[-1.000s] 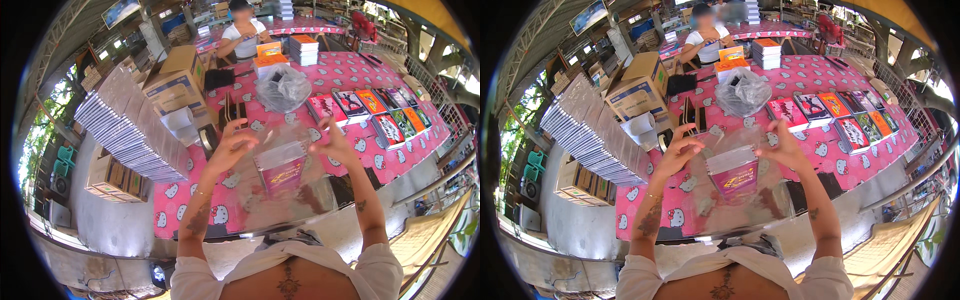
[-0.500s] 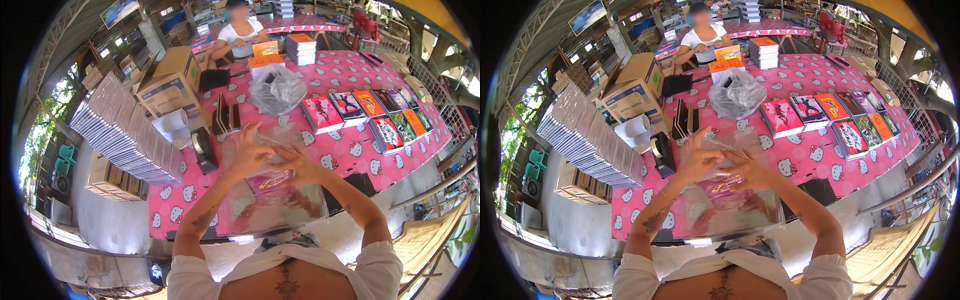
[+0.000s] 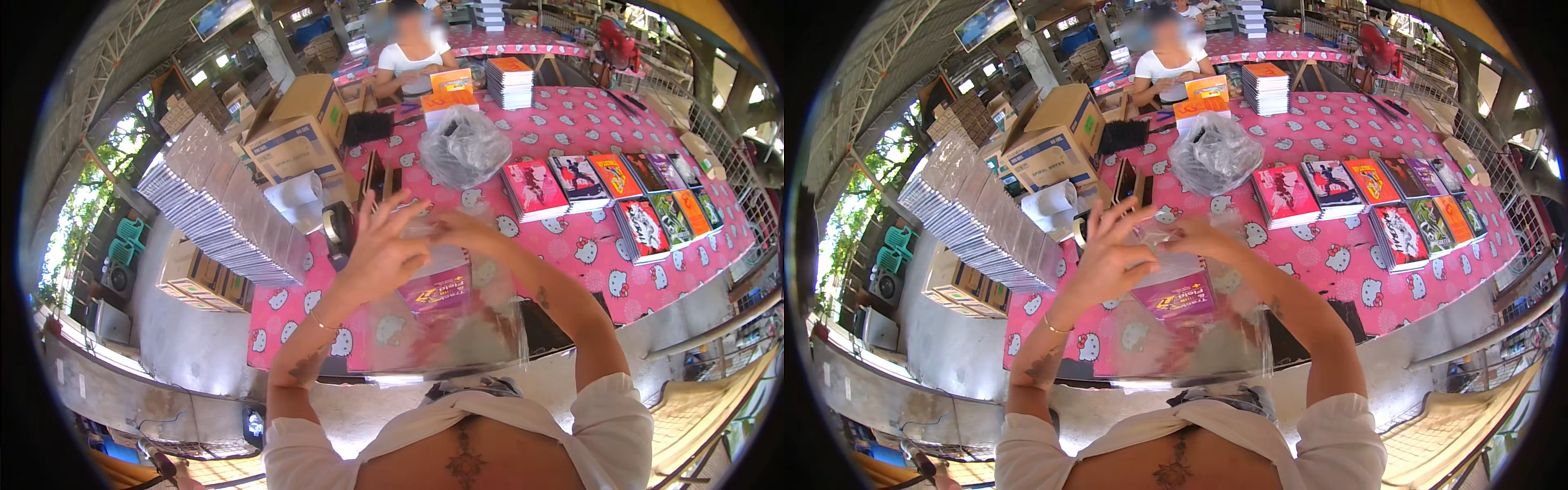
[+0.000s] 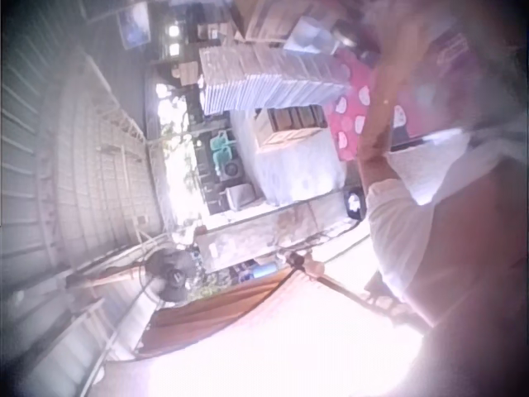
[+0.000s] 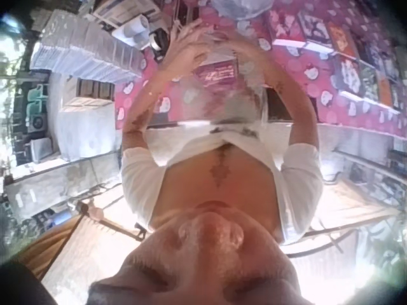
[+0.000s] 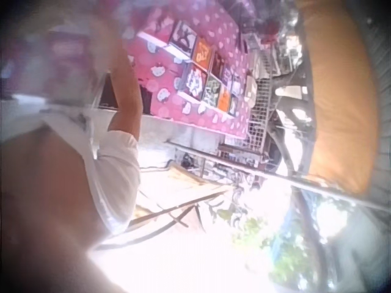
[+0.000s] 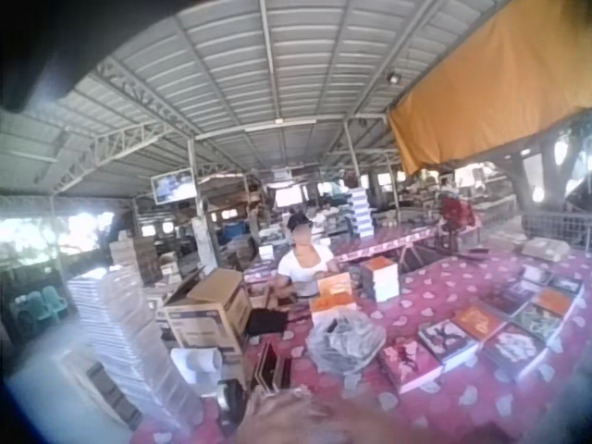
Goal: The person sorts various books by hand on a table, picking them up individually and placing them into organized stacks according to their covers.
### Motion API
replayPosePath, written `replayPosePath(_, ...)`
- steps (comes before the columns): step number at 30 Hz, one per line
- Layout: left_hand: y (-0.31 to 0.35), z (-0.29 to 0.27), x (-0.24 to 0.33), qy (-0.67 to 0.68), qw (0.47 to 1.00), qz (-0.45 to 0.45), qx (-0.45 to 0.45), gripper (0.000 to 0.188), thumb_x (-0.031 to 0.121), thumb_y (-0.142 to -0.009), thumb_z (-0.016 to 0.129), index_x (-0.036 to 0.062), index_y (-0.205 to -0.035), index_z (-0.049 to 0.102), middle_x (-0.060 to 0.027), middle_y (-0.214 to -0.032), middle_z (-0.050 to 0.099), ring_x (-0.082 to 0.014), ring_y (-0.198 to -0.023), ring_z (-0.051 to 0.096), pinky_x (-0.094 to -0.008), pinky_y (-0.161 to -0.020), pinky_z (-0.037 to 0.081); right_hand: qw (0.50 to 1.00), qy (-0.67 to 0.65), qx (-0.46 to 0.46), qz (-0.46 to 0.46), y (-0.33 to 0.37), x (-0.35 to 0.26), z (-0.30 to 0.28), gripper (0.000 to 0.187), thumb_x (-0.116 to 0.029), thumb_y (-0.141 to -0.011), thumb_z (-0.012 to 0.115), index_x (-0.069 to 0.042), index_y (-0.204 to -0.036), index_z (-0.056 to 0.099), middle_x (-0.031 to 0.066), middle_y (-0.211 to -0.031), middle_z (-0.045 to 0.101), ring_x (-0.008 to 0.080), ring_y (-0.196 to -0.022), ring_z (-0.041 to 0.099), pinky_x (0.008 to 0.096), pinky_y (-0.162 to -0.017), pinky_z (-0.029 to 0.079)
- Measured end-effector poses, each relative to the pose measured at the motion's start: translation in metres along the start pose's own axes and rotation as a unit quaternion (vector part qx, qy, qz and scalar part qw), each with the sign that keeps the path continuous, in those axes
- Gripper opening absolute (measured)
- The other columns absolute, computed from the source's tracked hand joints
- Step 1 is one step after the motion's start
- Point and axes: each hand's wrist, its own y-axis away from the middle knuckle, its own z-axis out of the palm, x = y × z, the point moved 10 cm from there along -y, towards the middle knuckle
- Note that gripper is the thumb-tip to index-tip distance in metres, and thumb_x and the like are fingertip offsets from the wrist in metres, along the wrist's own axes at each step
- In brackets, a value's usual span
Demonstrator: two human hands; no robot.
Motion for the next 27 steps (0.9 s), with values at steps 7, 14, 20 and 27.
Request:
replayPosePath(7, 0.090, 0.112, -0.128, 0.530, 0.767, -0.363, 0.005, 0.028, 0.014, -0.091, 0.067, 0.0000, -0.114, 0.066, -0.0055, -0.115, 0.066, -0.0116, -0.104, 0.059, -0.0282, -0.094, 0.045, 0.987, -0.017, 0.039, -0.152, -0.008, -0.067, 0.004, 0.054, -0.029, -0.077, 0.081, -0.005, -0.120, 0.058, 0.0105, -0.110, 0.063, 0.0194, -0.100, 0.060, 0.0319, -0.088, 0.047)
replayPosePath(14, 0.079, 0.149, -0.107, 0.583, 0.751, -0.309, -0.041, 0.046, 0.021, -0.088, 0.070, 0.0057, -0.129, 0.058, -0.0037, -0.109, 0.068, -0.0085, -0.099, 0.060, -0.0279, -0.082, 0.049, 0.970, -0.129, -0.200, -0.045, 0.008, -0.008, 0.022, 0.067, -0.032, -0.079, 0.079, -0.006, -0.132, 0.047, 0.0142, -0.122, 0.056, 0.0276, -0.129, 0.046, 0.0380, -0.108, 0.034)
replayPosePath(20, 0.090, 0.089, -0.057, 0.262, 0.949, -0.167, 0.057, 0.042, 0.016, -0.083, 0.073, 0.0036, -0.121, 0.062, -0.0121, -0.112, 0.066, -0.0201, -0.100, 0.064, -0.0301, -0.080, 0.052, 0.949, 0.233, -0.027, -0.209, 0.071, -0.055, 0.030, 0.045, -0.015, -0.081, 0.074, -0.004, -0.120, 0.054, 0.0127, -0.116, 0.062, 0.0304, -0.120, 0.054, 0.0406, -0.105, 0.040)
replayPosePath(27, 0.084, 0.091, -0.046, 0.189, 0.971, -0.145, 0.034, 0.037, 0.014, -0.080, 0.071, 0.0005, -0.114, 0.061, -0.0152, -0.098, 0.065, -0.0339, -0.091, 0.062, -0.0441, -0.074, 0.052, 0.938, 0.293, 0.012, -0.186, 0.065, -0.069, 0.034, 0.027, -0.016, -0.080, 0.073, -0.003, -0.102, 0.066, 0.0150, -0.103, 0.064, 0.0350, -0.096, 0.060, 0.0458, -0.087, 0.046)
